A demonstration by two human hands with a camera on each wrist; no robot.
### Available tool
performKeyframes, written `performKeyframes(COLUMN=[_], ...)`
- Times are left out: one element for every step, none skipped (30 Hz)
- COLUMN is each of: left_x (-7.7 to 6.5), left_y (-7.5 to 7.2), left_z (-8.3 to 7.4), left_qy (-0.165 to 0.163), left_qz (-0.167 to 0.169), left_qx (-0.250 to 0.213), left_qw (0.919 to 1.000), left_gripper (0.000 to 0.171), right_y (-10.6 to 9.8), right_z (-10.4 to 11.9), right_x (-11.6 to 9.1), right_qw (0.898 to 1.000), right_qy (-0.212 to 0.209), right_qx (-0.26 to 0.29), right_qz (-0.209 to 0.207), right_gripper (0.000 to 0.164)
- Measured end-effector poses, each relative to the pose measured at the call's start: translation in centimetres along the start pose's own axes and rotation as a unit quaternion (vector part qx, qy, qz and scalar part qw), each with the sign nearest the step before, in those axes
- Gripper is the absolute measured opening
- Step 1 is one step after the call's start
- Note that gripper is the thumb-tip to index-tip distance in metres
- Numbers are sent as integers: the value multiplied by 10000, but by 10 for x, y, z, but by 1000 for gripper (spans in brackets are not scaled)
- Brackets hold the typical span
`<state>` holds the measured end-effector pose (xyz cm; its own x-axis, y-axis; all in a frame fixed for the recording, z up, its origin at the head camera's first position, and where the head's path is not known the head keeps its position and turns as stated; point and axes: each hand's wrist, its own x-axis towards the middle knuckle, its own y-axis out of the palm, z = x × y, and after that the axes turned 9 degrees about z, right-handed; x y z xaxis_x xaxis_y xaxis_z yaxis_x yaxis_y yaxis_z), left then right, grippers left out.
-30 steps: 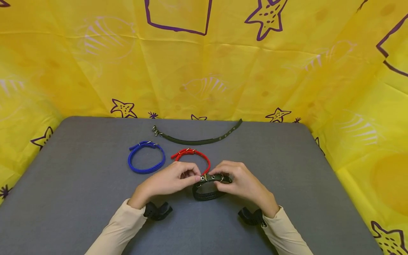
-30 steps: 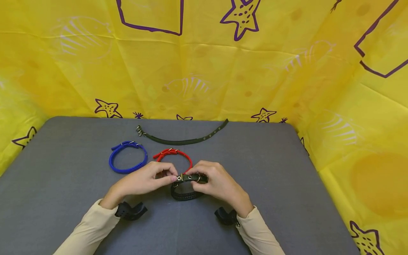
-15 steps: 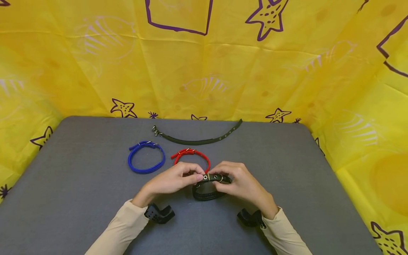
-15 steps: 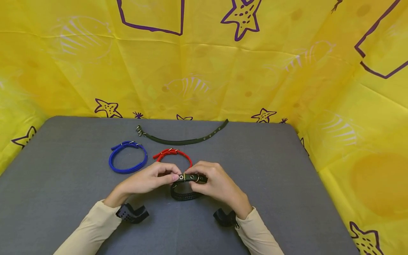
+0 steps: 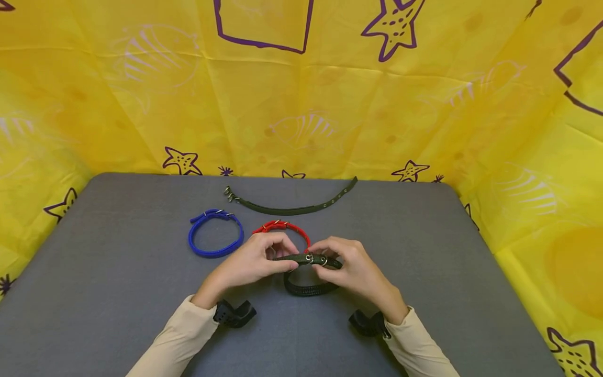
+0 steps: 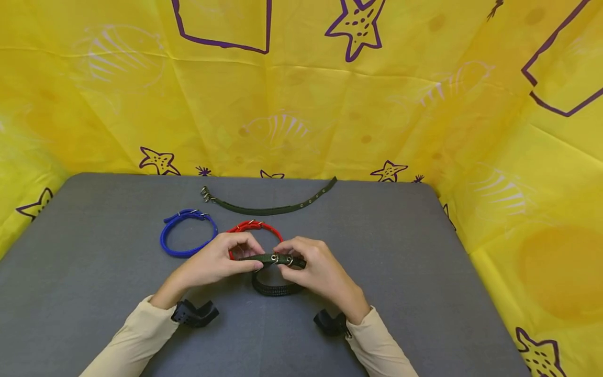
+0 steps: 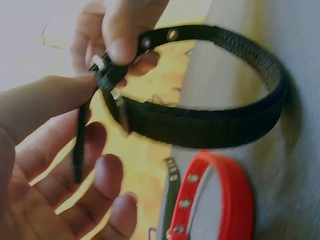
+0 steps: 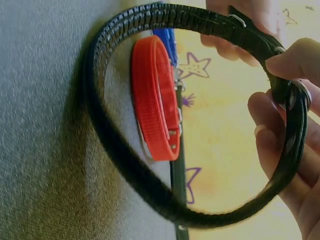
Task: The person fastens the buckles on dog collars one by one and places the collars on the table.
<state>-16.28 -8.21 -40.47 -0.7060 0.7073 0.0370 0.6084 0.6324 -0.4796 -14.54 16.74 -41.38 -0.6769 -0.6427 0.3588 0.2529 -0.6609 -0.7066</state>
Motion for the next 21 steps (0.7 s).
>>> performKeyframes(left_x=[1, 2, 2, 3, 3, 2, 2, 1, 1, 0, 0, 0, 0, 0, 1, 2, 2, 3, 4, 4, 5], left_y=[2, 3, 4, 5, 5, 4, 4, 3, 2, 1, 0, -1, -1, 0, 1, 2, 3, 4, 6, 7, 9], left_z=[0, 0, 0, 0, 0, 1, 1, 1, 1, 1, 2, 2, 3, 3, 3, 3, 3, 3, 3, 3, 3], left_qy=[32, 47, 62, 77, 78, 74, 57, 24, -14, -56, -106, -131, -146, -142, -125, -92, -42, 1, 44, 86, 108], left_qz=[-42, -82, -116, -143, -155, -150, -129, -113, -97, -89, -86, -91, -111, -135, -146, -171, -207, -253, -319, -381, -440], left_qx=[-18, -22, -29, -32, -22, -7, 16, 69, 120, 172, 219, 223, 227, 216, 166, 113, 62, 9, -1, -20, -29], left_qw=[10000, 10000, 9999, 9999, 9998, 9999, 9999, 9999, 9999, 9998, 9997, 9996, 9996, 9996, 9997, 9997, 9998, 9997, 9995, 9992, 9990], left_gripper=[14, 14, 14, 14, 14, 14, 14, 15, 15, 15, 15, 15, 14, 14, 13, 13, 12, 12, 12, 12, 12], right_y=[0, 0, 0, 0, 0, -1, -1, -1, -2, -2, -2, -2, -2, -3, -3, -3, -3, -3, -4, -4, -4], right_z=[0, 1, 1, 1, 2, 1, 1, 1, 1, 0, 0, -1, -1, -1, -1, -1, -1, -1, -1, -1, -2], right_x=[0, 0, 0, 0, 0, 0, 0, 0, -1, -1, -1, -1, -1, -1, -1, -1, -1, -1, -1, -1, -1], right_qw=[10000, 10000, 10000, 10000, 10000, 9999, 9999, 9998, 9998, 9998, 9997, 9997, 9997, 9996, 9996, 9996, 9997, 9997, 9997, 9997, 9998], right_qy=[5, 21, 52, 71, 92, 120, 146, 174, 192, 220, 243, 247, 256, 260, 249, 245, 224, 208, 197, 184, 160], right_qx=[-5, -1, -4, -16, -25, -19, -30, -32, -32, -21, -9, 17, 34, 72, 101, 128, 140, 143, 136, 127, 100], right_qz=[-5, -7, -9, -12, -13, -8, 2, -1, -10, -17, -20, -19, -18, -26, -24, -20, -19, -24, -32, -45, -51], right_gripper=[30, 30, 30, 29, 29, 29, 28, 28, 28, 28, 27, 28, 28, 28, 27, 27, 27, 27, 28, 28, 28])
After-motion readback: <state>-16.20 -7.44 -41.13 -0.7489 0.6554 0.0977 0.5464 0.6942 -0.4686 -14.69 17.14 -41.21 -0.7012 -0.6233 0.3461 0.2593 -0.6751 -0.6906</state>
